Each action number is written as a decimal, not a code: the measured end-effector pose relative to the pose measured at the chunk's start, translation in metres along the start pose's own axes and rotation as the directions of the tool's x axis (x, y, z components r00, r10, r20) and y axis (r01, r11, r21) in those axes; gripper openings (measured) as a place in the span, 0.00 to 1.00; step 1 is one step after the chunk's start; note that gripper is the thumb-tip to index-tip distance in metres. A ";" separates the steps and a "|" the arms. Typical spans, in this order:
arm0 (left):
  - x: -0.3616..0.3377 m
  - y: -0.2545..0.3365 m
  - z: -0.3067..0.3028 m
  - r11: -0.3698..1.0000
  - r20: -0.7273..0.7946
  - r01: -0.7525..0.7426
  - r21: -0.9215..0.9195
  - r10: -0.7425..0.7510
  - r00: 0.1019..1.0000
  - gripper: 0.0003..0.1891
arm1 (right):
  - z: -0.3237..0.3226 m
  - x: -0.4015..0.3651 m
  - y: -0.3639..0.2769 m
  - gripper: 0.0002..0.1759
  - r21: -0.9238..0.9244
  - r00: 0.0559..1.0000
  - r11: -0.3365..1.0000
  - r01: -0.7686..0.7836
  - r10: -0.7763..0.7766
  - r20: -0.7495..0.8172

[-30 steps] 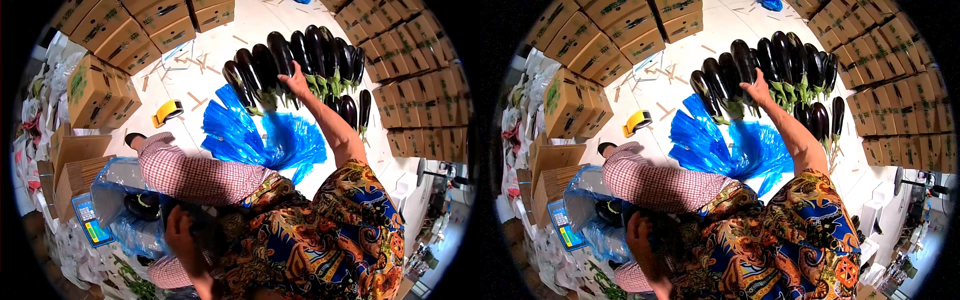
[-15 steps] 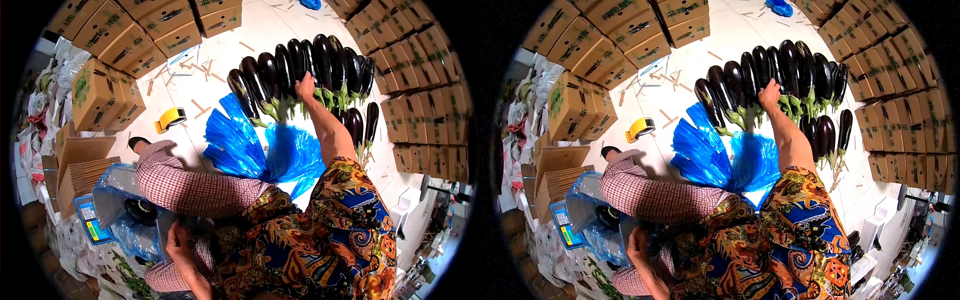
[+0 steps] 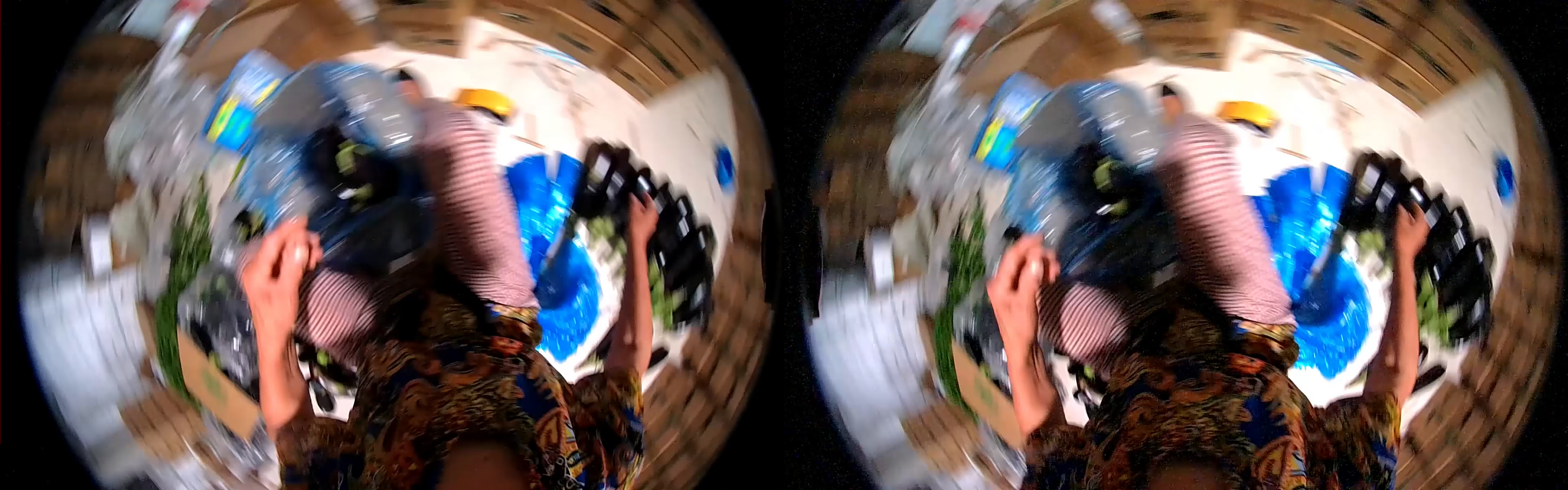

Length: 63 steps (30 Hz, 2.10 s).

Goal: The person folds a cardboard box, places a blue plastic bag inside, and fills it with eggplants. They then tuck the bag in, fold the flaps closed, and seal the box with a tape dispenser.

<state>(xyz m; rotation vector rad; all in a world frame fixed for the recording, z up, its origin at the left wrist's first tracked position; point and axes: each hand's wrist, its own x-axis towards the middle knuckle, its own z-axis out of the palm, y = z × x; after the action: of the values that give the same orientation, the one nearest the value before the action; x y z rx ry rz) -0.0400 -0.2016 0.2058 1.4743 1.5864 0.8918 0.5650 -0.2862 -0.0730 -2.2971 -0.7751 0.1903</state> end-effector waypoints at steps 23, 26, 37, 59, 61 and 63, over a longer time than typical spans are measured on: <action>0.018 -0.379 -0.109 0.660 0.107 0.073 0.748 -0.228 0.968 0.21 | 0.117 -0.312 -0.543 0.10 0.766 -0.331 0.346 0.541 -0.750 0.572; 0.009 -0.365 -0.107 0.720 0.314 0.223 0.657 -0.530 0.787 0.17 | 0.143 -0.339 -0.551 0.10 0.789 -0.424 0.335 0.514 -0.700 0.574; 0.028 -0.433 -0.157 0.978 -0.276 0.150 0.144 -0.106 0.955 0.18 | 0.198 -0.368 -0.547 0.13 0.782 -0.577 0.324 0.533 -0.537 0.616; 0.154 -0.496 -0.074 0.740 -0.080 0.274 0.615 -0.288 0.954 0.22 | 0.189 -0.298 -0.538 0.12 0.736 -0.425 0.406 0.543 -0.623 0.657; 0.141 -0.493 -0.074 0.764 -0.100 0.272 0.585 -0.264 0.959 0.22 | 0.180 -0.276 -0.538 0.11 0.590 -0.288 0.510 0.625 -0.552 0.782; 0.125 -0.482 -0.085 0.790 -0.175 0.296 0.538 -0.238 0.955 0.23 | 0.168 -0.256 -0.538 0.11 0.444 -0.132 0.602 0.664 -0.490 0.862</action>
<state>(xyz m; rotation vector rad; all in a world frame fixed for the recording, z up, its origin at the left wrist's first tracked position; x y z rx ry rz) -0.3360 -0.1149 -0.1949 1.5401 2.1962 0.3398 0.0434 -0.0261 0.1361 -1.3339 -2.5002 1.2885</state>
